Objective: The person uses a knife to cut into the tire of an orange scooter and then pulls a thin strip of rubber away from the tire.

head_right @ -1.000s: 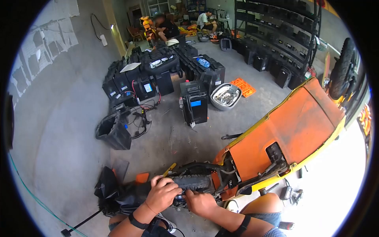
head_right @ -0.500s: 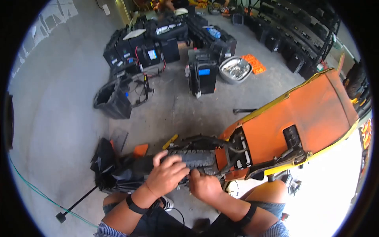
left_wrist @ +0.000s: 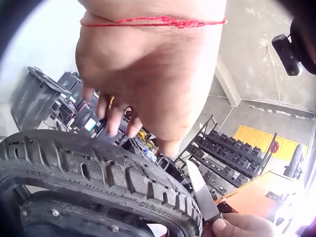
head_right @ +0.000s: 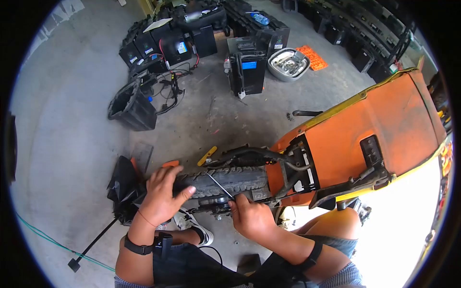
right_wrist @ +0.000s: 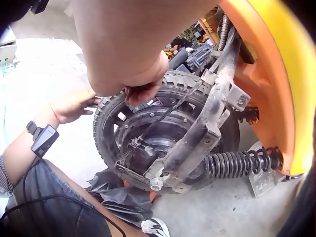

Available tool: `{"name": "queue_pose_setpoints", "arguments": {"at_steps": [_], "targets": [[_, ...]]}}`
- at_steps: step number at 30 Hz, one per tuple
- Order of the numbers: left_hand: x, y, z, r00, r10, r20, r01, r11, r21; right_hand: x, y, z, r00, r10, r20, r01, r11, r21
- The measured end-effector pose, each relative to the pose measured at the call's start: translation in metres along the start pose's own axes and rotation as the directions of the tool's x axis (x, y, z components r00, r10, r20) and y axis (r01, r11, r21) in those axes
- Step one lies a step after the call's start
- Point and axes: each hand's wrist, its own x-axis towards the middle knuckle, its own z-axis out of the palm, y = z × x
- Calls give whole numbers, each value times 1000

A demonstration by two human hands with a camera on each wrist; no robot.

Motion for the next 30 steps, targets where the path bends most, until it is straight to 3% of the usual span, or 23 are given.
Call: {"name": "queue_pose_setpoints", "arguments": {"at_steps": [4,7,17,22,30], "targets": [[-4,-4,8,992,8,127,-14,999,46,-1,0,-3,999,-17,29,18,999,-30],[-4,-7,6,989,4,146,-6,1000,12,-4,-5,-3,999,-13,44,11,999,38],[2,-10,7,990,-6,138,9,1000,-18,-1,-3,-2,1000,18,23,-17,999,-48],[11,-25,14,935,-131,329,170,981,-92,-5,-5,1,994,58,93,-56,998,-26],[15,-28,11,916,-96,390,182,964,-192,0,-12,-2,981,118,151,-105,991,-87]]}}
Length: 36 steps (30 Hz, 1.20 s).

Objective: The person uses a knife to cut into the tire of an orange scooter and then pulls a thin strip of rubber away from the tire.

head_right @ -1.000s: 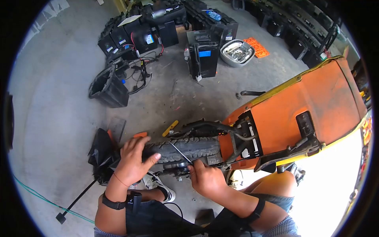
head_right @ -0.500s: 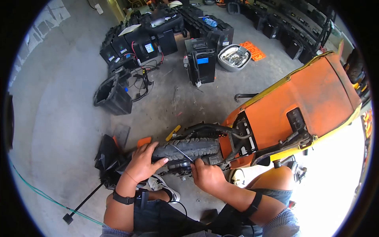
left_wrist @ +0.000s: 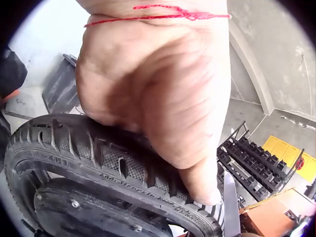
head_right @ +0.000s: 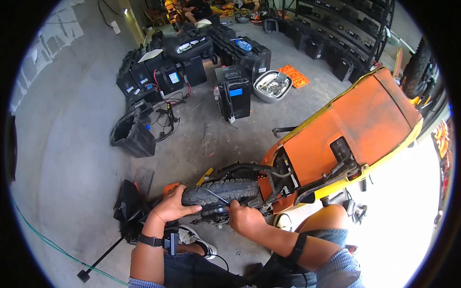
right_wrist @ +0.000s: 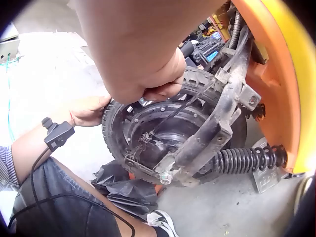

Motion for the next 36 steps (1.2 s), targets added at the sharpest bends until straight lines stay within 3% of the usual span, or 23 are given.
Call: {"name": "queue_pose_setpoints", "arguments": {"at_steps": [4,8,9,13,21,25,33,36], "targets": [[7,-12,10,998,51,-44,-46,993,106,6,-8,8,999,29,-22,-29,999,16],[6,-8,10,998,3,-58,-2,1000,15,3,-7,5,998,67,-10,-67,998,-2],[5,-7,10,996,34,-80,-26,994,102,3,-3,4,997,70,12,-70,998,-8],[6,-13,15,997,-6,-80,15,993,117,-6,2,2,997,73,29,-74,997,3],[10,-16,13,1000,-7,-22,8,999,41,0,-12,0,994,105,0,-105,994,6],[10,-17,20,995,29,-92,-27,999,23,-6,-3,-3,992,120,-29,-121,993,-16],[8,-6,18,992,36,-118,-15,985,173,5,-13,-2,993,116,1,-115,993,-31],[7,-3,18,993,23,-117,6,970,242,5,-8,-8,986,145,78,-143,989,-29]]}}
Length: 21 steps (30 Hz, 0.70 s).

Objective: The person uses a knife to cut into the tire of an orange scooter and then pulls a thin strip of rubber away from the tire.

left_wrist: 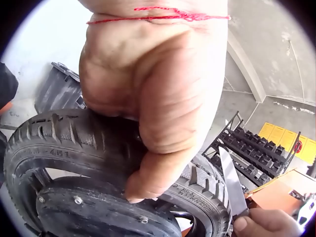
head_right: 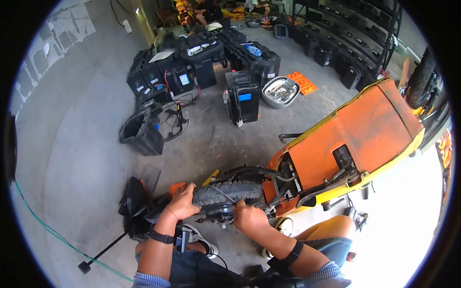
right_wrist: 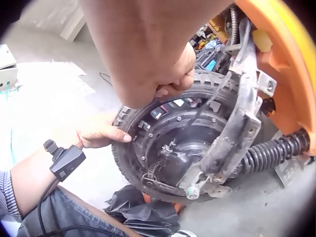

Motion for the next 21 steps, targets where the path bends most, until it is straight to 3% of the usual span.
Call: {"name": "queue_pose_setpoints", "arguments": {"at_steps": [7,12,16,18,21], "targets": [[-2,0,-7,998,-11,64,19,993,-115,4,-6,-8,999,-37,17,37,999,7],[-3,7,-3,1000,-20,-17,19,997,-68,-5,5,-1,999,0,38,0,1000,-8],[-3,9,0,999,3,-50,-4,1000,-25,6,-10,3,999,-1,-37,3,999,41],[-4,7,4,985,29,-169,-32,999,-14,5,-10,4,998,-23,-51,25,998,50],[-5,9,-1,989,14,-149,-26,997,-79,-4,6,12,995,-52,-85,56,997,47]]}}
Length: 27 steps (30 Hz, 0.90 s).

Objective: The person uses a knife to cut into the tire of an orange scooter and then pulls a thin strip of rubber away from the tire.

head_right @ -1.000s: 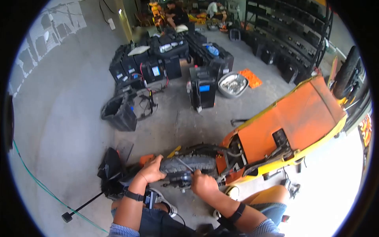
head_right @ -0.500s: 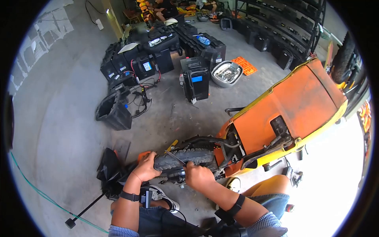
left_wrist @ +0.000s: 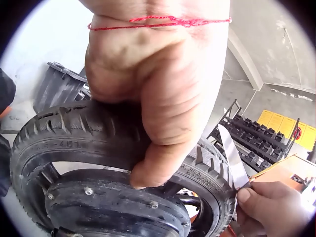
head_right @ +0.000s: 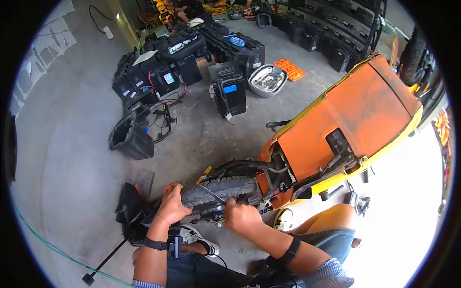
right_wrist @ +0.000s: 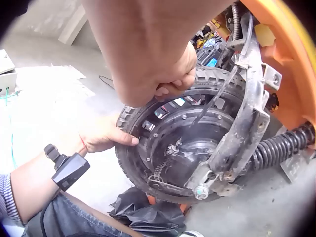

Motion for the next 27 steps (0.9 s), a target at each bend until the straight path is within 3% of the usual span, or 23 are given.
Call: {"name": "queue_pose_setpoints", "arguments": {"at_steps": [7,9,14,17,19,22,27], "targets": [[3,0,5,998,23,-52,-19,996,91,14,-8,-11,999,25,41,-26,999,25],[-1,-2,5,999,18,-48,-17,999,27,13,-9,-9,999,-36,29,35,999,16],[0,-2,6,999,5,-49,-4,1000,13,2,5,-10,995,-13,99,16,999,-29],[1,-3,10,997,12,-73,-8,998,57,8,-4,-6,996,25,85,-23,999,-22],[-1,-1,8,996,28,-81,-23,998,63,18,-18,-6,998,-56,-42,58,997,51],[1,4,-1,999,-25,23,25,1000,5,19,-17,-8,999,-52,-15,53,998,46],[4,6,-2,997,-47,53,50,997,-50,0,4,-11,997,4,71,-6,1000,22]]}}
